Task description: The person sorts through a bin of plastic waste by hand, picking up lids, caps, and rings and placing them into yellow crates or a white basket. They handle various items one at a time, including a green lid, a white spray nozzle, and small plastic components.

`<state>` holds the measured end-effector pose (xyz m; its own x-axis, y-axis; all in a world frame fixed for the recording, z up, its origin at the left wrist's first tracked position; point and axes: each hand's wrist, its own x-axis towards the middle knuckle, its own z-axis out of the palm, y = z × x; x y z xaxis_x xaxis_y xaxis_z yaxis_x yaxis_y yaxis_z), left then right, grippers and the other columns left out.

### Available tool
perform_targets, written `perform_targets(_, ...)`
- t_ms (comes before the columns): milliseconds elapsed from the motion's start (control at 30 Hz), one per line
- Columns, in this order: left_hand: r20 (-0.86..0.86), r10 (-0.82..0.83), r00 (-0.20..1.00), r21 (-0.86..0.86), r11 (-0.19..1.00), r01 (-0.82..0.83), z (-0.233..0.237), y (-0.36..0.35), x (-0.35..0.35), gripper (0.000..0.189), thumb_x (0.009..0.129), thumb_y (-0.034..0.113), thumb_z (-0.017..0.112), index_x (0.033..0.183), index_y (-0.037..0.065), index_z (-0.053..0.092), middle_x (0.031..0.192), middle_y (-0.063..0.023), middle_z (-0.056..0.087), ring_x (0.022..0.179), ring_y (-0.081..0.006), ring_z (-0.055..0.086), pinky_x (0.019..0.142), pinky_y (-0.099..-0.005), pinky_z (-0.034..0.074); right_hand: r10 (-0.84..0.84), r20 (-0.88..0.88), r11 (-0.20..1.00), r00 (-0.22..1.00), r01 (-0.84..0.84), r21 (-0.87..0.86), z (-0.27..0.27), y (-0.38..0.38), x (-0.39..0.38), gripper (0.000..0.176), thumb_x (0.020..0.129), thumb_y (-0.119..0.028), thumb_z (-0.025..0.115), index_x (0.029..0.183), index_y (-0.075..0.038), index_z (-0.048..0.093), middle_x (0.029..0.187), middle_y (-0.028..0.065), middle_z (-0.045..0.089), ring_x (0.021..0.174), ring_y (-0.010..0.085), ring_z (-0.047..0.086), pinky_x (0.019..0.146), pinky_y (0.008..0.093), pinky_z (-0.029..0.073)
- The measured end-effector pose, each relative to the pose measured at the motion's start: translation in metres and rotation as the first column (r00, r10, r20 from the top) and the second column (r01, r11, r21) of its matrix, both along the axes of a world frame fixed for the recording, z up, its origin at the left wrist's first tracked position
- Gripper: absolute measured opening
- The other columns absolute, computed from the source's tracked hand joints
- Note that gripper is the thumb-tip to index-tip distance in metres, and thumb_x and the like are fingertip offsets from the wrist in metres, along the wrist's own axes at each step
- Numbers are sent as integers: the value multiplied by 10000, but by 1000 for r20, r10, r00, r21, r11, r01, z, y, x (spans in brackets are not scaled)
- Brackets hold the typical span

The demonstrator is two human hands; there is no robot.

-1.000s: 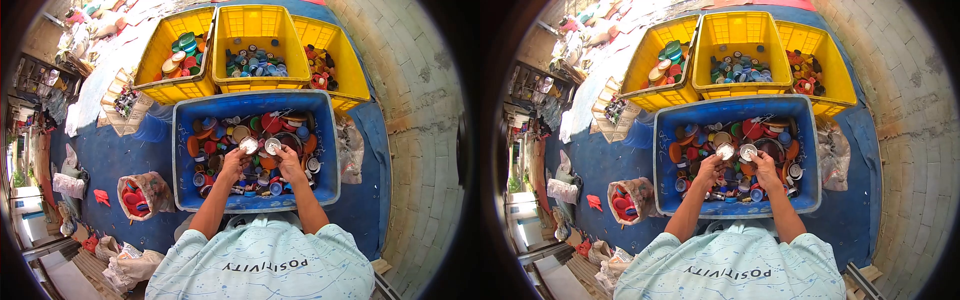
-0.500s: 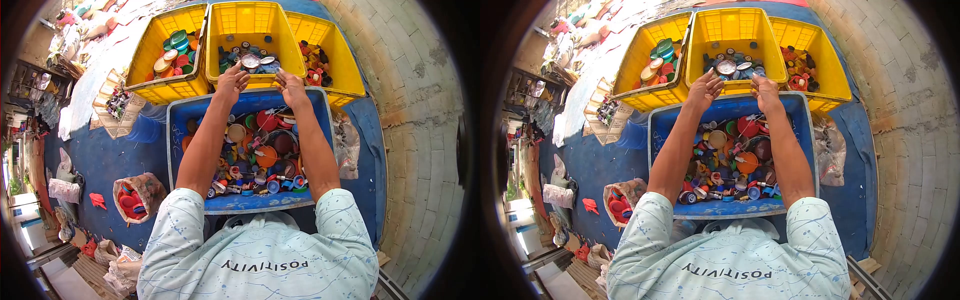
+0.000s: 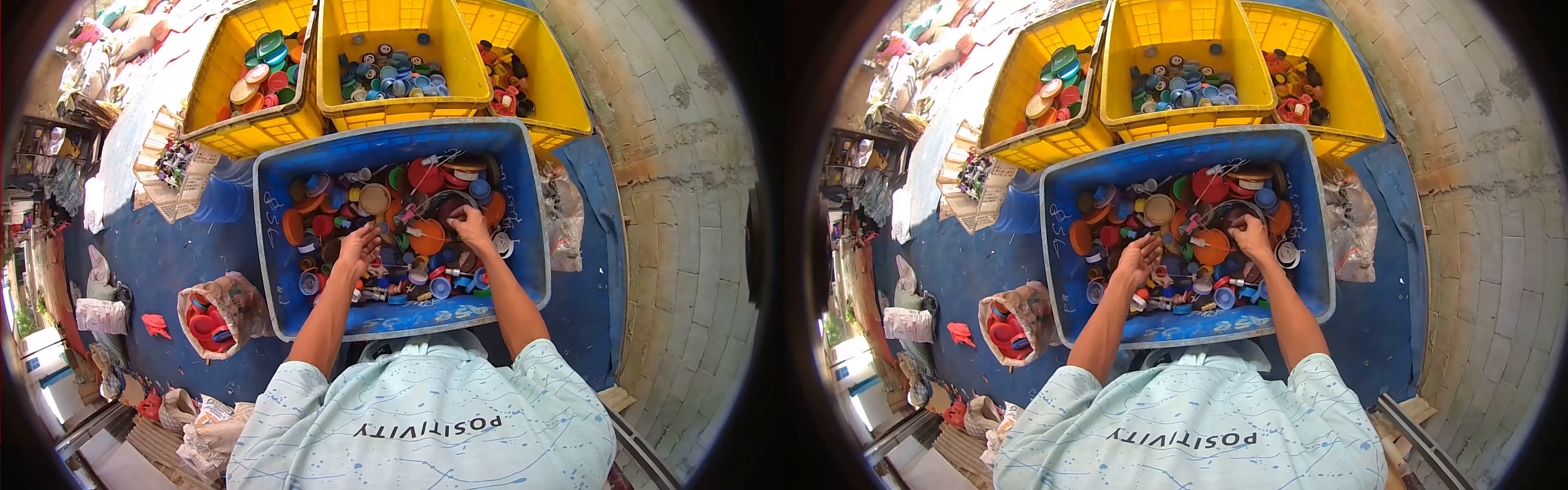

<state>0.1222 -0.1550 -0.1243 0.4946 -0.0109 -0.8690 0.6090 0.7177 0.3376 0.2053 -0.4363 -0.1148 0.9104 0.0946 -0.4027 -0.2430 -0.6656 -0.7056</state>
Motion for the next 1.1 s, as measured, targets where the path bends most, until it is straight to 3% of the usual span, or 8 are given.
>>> perform_targets(200,20,20,1000,-26,999,-20,-3,-6,-31,270,905,257,604,1086,62,557,999,-58,666,786,-168,611,703,-334,497,374,-20,899,927,-367,-239,-21,25,-23,309,736,-183,649,993,-13,642,898,242,658,886,418,626,798,470,496)
perform_targets(433,18,43,999,19,999,-43,3,-3,-42,287,893,253,631,1076,47,553,973,-68,662,774,-179,619,679,-318,507,541,24,742,841,-464,-483,-48,47,-35,256,711,-154,619,931,-30,660,876,256,648,891,419,609,797,491,488)
perform_targets(633,32,-44,999,111,993,40,-4,-12,-32,310,877,248,655,1078,40,543,954,-70,657,730,-159,613,634,-294,496,547,131,766,827,-432,-475,-69,43,-42,206,732,-139,613,897,-29,667,851,239,654,864,389,622,782,480,491)
perform_targets(767,50,-265,963,378,897,227,-21,-26,-14,292,845,197,669,1047,8,576,940,-92,674,747,-182,636,663,-311,505,340,74,918,938,-313,-245,-21,39,-32,225,765,-159,619,928,-11,659,843,216,666,830,368,642,740,434,500)
perform_targets(833,24,-461,887,727,617,301,-38,-34,-6,279,807,165,669,1014,-11,604,931,-123,685,793,-224,655,707,-337,510,183,32,981,983,-181,-66,9,33,-31,242,780,-179,612,936,2,647,855,213,672,833,360,654,742,425,500)
perform_targets(900,-6,-607,795,935,279,220,-31,-43,1,255,737,94,632,958,-33,644,917,-185,691,884,-313,667,789,-372,508,31,-27,999,999,-32,-19,20,22,-31,265,787,-208,648,941,9,644,851,200,676,821,323,662,738,402,499)
perform_targets(1000,-142,-763,631,959,50,277,-41,-49,15,241,703,66,591,929,-15,619,912,-236,645,911,-375,618,791,-444,472,-177,-81,974,981,186,129,41,5,-39,262,816,-187,681,938,37,620,785,117,671,723,183,630,664,319,486)
perform_targets(1100,-332,-819,468,943,-271,195,-50,-55,20,347,680,45,579,1019,-27,584,971,-221,618,929,-389,586,789,-480,454,-342,-321,802,883,453,390,43,-12,-53,174,864,-121,643,932,24,574,733,44,627,582,65,518,509,226,410)
